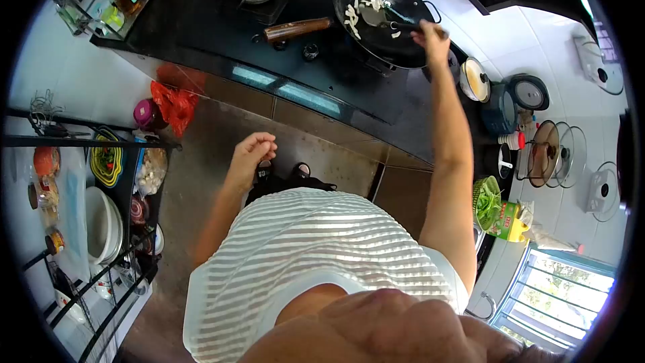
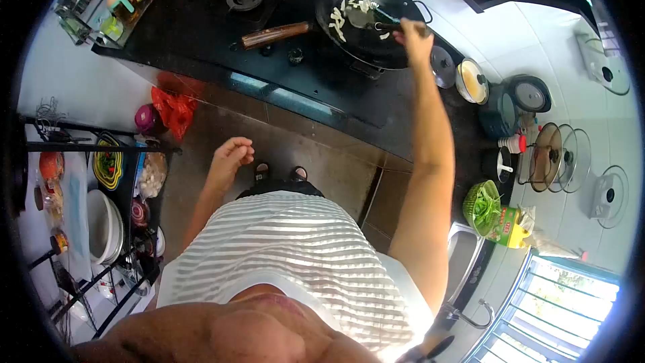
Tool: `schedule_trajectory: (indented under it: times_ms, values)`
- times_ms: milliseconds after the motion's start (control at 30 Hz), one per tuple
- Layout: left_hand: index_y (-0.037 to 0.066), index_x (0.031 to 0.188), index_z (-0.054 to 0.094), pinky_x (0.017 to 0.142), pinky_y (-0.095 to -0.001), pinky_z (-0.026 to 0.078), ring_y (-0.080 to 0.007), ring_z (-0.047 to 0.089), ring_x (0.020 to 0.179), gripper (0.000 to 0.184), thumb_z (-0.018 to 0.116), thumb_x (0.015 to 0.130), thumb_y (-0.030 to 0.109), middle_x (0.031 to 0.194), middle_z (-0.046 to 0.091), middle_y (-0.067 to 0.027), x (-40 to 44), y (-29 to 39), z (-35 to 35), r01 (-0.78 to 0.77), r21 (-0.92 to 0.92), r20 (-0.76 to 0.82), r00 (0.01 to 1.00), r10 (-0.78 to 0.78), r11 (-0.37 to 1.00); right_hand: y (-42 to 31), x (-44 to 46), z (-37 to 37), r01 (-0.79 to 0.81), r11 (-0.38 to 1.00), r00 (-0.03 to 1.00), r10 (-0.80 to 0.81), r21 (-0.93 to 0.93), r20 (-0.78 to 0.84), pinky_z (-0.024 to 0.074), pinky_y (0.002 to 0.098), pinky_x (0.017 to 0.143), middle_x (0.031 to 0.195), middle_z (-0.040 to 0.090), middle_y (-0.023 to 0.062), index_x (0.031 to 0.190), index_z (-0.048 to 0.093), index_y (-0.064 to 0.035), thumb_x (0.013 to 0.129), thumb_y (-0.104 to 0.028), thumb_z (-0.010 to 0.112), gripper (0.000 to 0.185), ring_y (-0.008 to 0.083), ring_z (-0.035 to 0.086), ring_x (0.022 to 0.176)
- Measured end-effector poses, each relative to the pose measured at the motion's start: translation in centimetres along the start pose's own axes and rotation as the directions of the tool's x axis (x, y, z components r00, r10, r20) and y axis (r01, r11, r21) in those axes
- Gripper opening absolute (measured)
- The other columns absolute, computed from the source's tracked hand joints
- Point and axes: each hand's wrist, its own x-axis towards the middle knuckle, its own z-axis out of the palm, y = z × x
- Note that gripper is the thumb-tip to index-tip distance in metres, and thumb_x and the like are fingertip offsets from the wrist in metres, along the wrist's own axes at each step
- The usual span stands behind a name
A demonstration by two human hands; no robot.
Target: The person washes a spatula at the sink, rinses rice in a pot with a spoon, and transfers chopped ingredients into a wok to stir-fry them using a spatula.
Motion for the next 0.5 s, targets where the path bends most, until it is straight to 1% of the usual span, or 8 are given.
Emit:
schedule_trajectory:
  times_ms: [33, 100, 167, 233, 300, 400, 433, 500]
  values:
    - [0.004, 0.096, 0.056, 0.065, -0.02, 0.042, -0.0081, 0.052, 0.07, 0.016, 0.052, 0.083, 0.012, 0.081, 0.057, -0.0022, -0.3, -0.2, 0.2, 0.004, -0.003, -0.021, 1.0, -0.004, 1.0, -2.1, 1.3, -0.9, -0.055, 0.997, 0.997, 0.058, -0.059, 0.048, 0.0496, 0.0242, 0.05, 0.07, 0.057, 0.0106, 0.077, 0.054, 0.0042, 0.072, -0.025, 0.064, 0.031, 0.0181, 0.06, 0.055]
    - [0.004, 0.095, 0.056, 0.065, -0.0198, 0.042, -0.0079, 0.052, 0.07, 0.015, 0.052, 0.083, 0.012, 0.081, 0.057, -0.0022, -1.0, -0.9, -0.6, -0.002, -0.016, -0.064, 0.998, 0.001, 1.0, -5.9, 3.0, -2.7, -0.138, 0.962, 0.989, 0.147, -0.238, 0.021, 0.0493, 0.0229, 0.046, 0.07, 0.058, 0.014, 0.076, 0.054, 0.0065, 0.07, -0.035, 0.064, 0.043, 0.0188, 0.059, 0.052]
    - [0.004, 0.095, 0.056, 0.064, -0.0195, 0.042, -0.0076, 0.052, 0.07, 0.015, 0.051, 0.083, 0.011, 0.081, 0.057, -0.0022, -1.6, -1.9, -1.4, -0.008, -0.04, -0.115, 0.993, 0.004, 0.999, -9.6, 1.9, -3.0, -0.163, 0.934, 0.974, 0.204, -0.317, 0.1, 0.0493, 0.0231, 0.043, 0.069, 0.058, 0.015, 0.078, 0.054, 0.0061, 0.07, -0.043, 0.061, 0.05, 0.0198, 0.059, 0.051]
    - [0.004, 0.096, 0.056, 0.064, -0.0192, 0.042, -0.0074, 0.052, 0.07, 0.015, 0.051, 0.084, 0.011, 0.08, 0.057, -0.0021, -2.1, -2.8, -2.5, 0.009, 0.001, -0.226, 0.974, -0.008, 1.0, -9.0, 2.5, -2.9, -0.255, 0.931, 0.943, 0.299, -0.262, 0.145, 0.0502, 0.024, 0.045, 0.069, 0.058, 0.0141, 0.079, 0.053, 0.0056, 0.071, -0.043, 0.061, 0.05, 0.02, 0.059, 0.051]
    - [0.004, 0.096, 0.056, 0.063, -0.0191, 0.042, -0.007, 0.052, 0.069, 0.015, 0.05, 0.084, 0.012, 0.08, 0.057, -0.0021, -2.1, -3.6, -3.0, -0.007, 0.01, -0.243, 0.97, 0.009, 1.0, -7.2, 1.6, -0.6, -0.211, 0.973, 0.964, 0.223, -0.091, 0.143, 0.0518, 0.0261, 0.046, 0.069, 0.056, 0.0149, 0.082, 0.05, 0.0057, 0.072, -0.035, 0.063, 0.044, 0.0208, 0.059, 0.051]
    - [0.004, 0.096, 0.056, 0.063, -0.0191, 0.042, -0.0067, 0.052, 0.069, 0.016, 0.05, 0.084, 0.012, 0.08, 0.057, -0.0021, -2.1, -3.7, -2.9, -0.03, 0.005, -0.228, 0.973, 0.031, 1.0, -3.6, 2.5, 2.4, -0.121, 0.979, 0.993, 0.12, 0.162, 0.014, 0.0518, 0.0273, 0.045, 0.068, 0.054, 0.0139, 0.079, 0.048, 0.0066, 0.071, -0.022, 0.065, 0.034, 0.0205, 0.059, 0.051]
    - [0.004, 0.096, 0.056, 0.063, -0.019, 0.042, -0.0065, 0.052, 0.069, 0.016, 0.05, 0.084, 0.012, 0.081, 0.057, -0.0022, -2.2, -3.3, -2.6, -0.023, 0.006, -0.241, 0.97, 0.024, 1.0, -3.4, 2.9, 2.3, -0.12, 0.978, 0.993, 0.119, 0.168, 0.016, 0.0518, 0.0273, 0.045, 0.068, 0.054, 0.0139, 0.079, 0.048, 0.0066, 0.071, -0.022, 0.065, 0.034, 0.0205, 0.059, 0.051]
    - [0.004, 0.096, 0.056, 0.063, -0.019, 0.042, -0.0064, 0.052, 0.069, 0.016, 0.05, 0.084, 0.012, 0.081, 0.057, -0.0022, -1.8, -3.1, -2.6, -0.03, 0.005, -0.258, 0.966, 0.03, 1.0, -4.2, 3.9, 2.4, 0.005, 0.995, 0.992, 0.008, 0.101, -0.124, 0.0506, 0.0266, 0.043, 0.068, 0.054, 0.0137, 0.077, 0.049, 0.0064, 0.071, -0.022, 0.066, 0.034, 0.0202, 0.058, 0.05]
